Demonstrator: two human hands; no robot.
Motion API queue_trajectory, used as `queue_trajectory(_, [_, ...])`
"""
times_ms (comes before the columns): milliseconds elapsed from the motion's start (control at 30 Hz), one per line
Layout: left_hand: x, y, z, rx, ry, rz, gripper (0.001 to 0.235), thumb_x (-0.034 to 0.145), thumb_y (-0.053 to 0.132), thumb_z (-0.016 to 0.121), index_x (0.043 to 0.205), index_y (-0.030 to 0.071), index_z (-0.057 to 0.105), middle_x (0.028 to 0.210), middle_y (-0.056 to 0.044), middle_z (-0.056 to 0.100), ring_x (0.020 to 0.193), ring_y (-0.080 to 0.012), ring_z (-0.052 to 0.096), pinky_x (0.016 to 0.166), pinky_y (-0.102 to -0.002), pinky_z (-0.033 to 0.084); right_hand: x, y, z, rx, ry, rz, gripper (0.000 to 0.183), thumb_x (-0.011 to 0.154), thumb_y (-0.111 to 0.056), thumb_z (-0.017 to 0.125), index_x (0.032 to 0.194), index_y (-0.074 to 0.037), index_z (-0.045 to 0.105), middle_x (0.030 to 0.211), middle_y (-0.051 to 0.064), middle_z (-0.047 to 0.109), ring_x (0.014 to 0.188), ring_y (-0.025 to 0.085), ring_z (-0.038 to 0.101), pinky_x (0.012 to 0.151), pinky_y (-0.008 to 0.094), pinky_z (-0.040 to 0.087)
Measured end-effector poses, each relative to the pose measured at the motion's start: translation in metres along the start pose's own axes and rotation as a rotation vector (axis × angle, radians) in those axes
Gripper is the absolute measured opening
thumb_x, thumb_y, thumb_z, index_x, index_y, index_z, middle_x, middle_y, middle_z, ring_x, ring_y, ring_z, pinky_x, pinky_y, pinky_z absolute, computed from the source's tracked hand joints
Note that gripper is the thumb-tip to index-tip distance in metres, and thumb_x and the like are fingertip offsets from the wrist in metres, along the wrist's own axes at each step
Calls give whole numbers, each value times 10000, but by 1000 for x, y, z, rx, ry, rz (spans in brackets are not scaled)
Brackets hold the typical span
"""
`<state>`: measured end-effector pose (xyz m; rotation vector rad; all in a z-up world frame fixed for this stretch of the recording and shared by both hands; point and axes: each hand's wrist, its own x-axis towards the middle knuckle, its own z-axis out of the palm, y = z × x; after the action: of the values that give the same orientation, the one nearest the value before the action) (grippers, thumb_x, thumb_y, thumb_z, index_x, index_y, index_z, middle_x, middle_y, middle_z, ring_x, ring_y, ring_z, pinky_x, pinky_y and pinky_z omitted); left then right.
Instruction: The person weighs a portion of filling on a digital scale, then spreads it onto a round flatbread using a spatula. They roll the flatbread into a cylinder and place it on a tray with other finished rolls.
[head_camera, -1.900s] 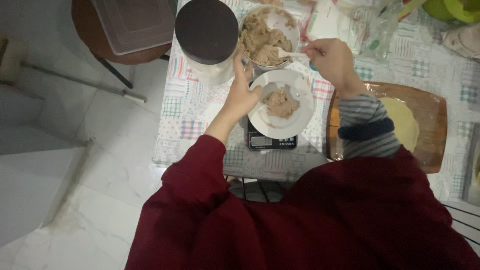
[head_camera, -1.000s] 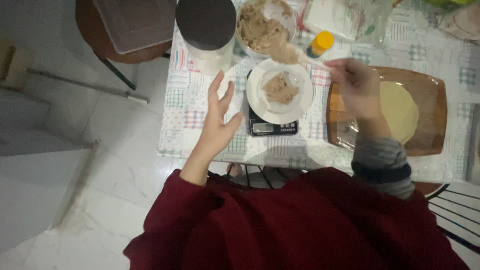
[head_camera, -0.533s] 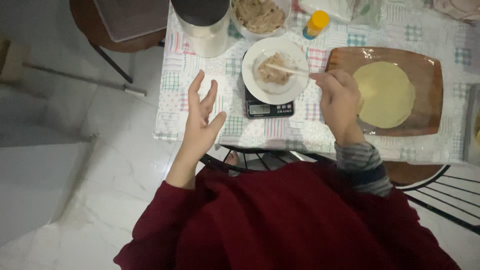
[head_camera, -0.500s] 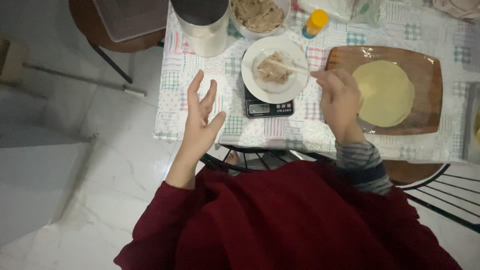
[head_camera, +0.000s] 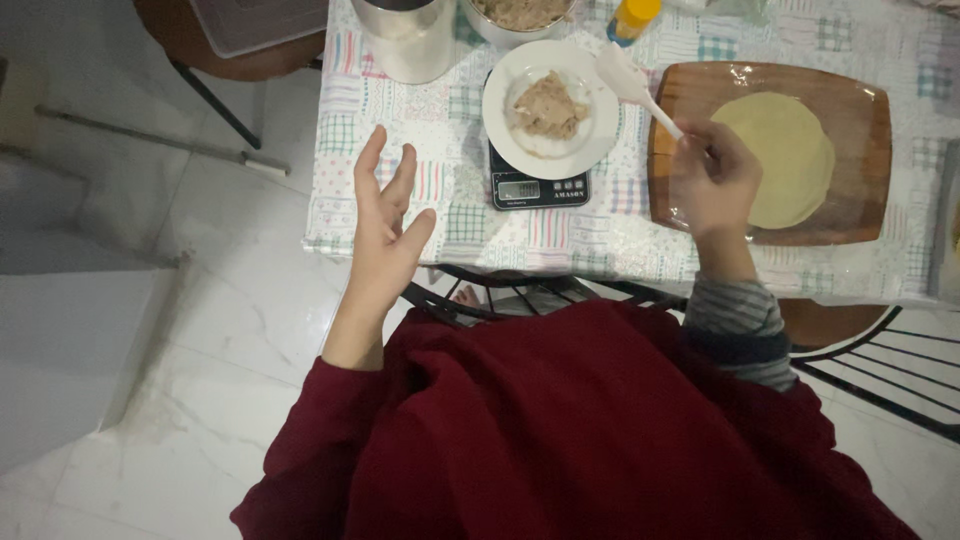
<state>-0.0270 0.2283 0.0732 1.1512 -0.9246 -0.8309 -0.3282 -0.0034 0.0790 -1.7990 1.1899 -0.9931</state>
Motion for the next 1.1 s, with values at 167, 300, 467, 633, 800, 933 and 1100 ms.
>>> queue_trajectory(167, [-2,0,0,24,8,5,906,916,-173,480,1673,112,73,1745,-201,204,1668,-371,180,1329,-493,230,-3,-2,-3,-36,-15,-10,166,1064,4,634,1196,-21,732,943,-2,663,820,46,581,693,204,460])
queue_trajectory(300, [-3,-1,0,28,11,23,894,922,-171,482,1671,105,79,1751,-175,174,1670,-372,189,1331,-492,241,-8,-3,-4,27,-26,-21,175,1073,-2,625,1212,-11,729,949,-8,663,830,35,588,696,198,472])
queue_trajectory(467, [-4,-2,2,6,13,23,890,918,-164,488,1667,104,88,1743,-196,178,1668,-369,181,1326,-476,223,-7,4,-2,171,-23,86,161,1049,-55,634,1181,-8,714,880,-33,628,676,20,526,570,186,414])
queue_trajectory(633, [-1,-5,3,-6,20,-47,886,930,-136,511,1667,116,89,1697,-313,281,1662,-361,174,1306,-450,187,-3,17,1,100,-23,19,165,1064,-23,629,1196,15,719,926,-30,625,739,5,491,613,184,390])
queue_trajectory(800, [4,-8,4,-3,23,-80,869,940,-112,539,1659,120,111,1695,-330,282,1655,-361,178,1305,-449,184,1,19,4,122,-28,62,166,1058,-22,612,1183,-2,719,900,-32,628,706,7,497,587,196,374])
queue_trajectory(933, [14,-16,10,107,25,-3,806,925,-87,551,1636,113,230,1733,-277,242,1647,-378,202,1321,-469,207,4,2,8,5,-23,43,154,1064,-36,634,1163,-23,750,947,-27,663,709,5,482,583,204,373])
queue_trajectory(1100, [36,-46,26,333,-10,-90,752,927,-7,635,1614,110,352,1722,-290,127,1628,-425,84,1296,-498,162,2,-30,8,-362,-41,-185,148,1042,-24,682,1157,-56,769,950,56,732,647,75,550,540,249,411])
